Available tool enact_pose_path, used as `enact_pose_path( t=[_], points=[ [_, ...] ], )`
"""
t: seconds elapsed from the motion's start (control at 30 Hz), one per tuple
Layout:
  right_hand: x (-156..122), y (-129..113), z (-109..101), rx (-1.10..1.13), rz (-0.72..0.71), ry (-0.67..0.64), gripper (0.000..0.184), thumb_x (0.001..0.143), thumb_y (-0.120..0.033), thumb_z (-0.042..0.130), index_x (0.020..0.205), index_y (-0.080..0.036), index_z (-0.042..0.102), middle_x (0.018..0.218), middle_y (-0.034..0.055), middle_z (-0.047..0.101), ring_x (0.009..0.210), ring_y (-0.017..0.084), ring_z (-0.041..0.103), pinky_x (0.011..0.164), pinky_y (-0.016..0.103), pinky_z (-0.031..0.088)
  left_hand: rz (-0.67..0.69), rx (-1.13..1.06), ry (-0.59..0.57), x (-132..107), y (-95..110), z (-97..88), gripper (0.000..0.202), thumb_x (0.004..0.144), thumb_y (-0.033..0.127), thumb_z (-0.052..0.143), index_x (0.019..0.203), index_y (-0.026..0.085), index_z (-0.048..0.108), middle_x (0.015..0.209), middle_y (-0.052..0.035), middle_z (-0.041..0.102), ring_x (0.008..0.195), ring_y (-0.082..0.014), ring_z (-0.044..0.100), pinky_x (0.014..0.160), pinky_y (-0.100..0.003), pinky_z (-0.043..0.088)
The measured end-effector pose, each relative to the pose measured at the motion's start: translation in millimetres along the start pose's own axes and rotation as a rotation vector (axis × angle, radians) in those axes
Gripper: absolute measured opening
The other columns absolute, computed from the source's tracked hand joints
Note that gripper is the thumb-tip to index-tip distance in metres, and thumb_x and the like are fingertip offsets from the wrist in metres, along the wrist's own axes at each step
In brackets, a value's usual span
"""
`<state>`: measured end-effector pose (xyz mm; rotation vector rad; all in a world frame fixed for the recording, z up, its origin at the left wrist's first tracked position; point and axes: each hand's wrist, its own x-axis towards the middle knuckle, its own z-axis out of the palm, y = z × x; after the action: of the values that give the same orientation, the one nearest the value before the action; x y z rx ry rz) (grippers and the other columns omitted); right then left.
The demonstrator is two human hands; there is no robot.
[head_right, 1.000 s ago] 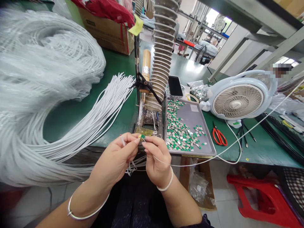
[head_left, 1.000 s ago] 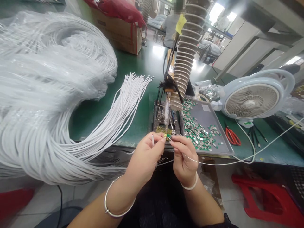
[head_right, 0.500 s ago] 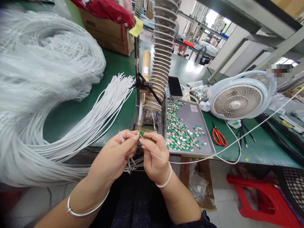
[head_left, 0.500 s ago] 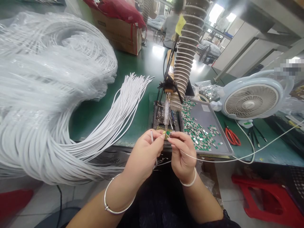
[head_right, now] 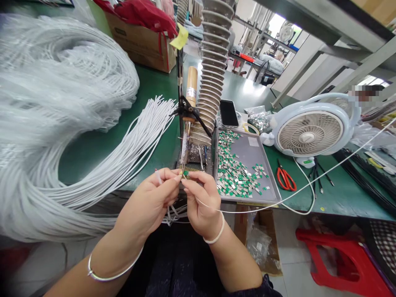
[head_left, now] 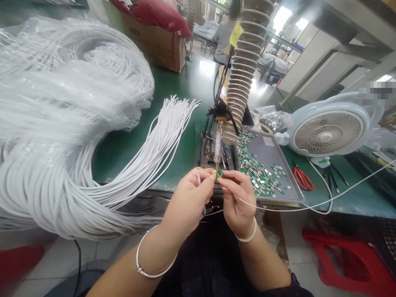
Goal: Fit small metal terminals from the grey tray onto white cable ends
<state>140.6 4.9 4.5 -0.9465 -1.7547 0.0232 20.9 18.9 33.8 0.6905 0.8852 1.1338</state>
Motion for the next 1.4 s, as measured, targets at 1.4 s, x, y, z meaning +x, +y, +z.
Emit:
enact_pose_path(
  t=[1.4],
  points=[
    [-0.5,-1.5,3.5,-0.012,0.014,0.025,0.033,0.083,-0.006,0.049,0.109,-0.023,0.058,0.1,0.0071,0.055,0.092,0.017,0.058,0.078,0.036,0.053,0.0,0.004,-0.014,2.9,-1.8,-2.6,0.021,0.077,0.017,0.055,0.062,0.018,0.042,0.044,0.0107,0.038,0.038,-0.0013,0.026,0.039,-0.014,0.021]
  ],
)
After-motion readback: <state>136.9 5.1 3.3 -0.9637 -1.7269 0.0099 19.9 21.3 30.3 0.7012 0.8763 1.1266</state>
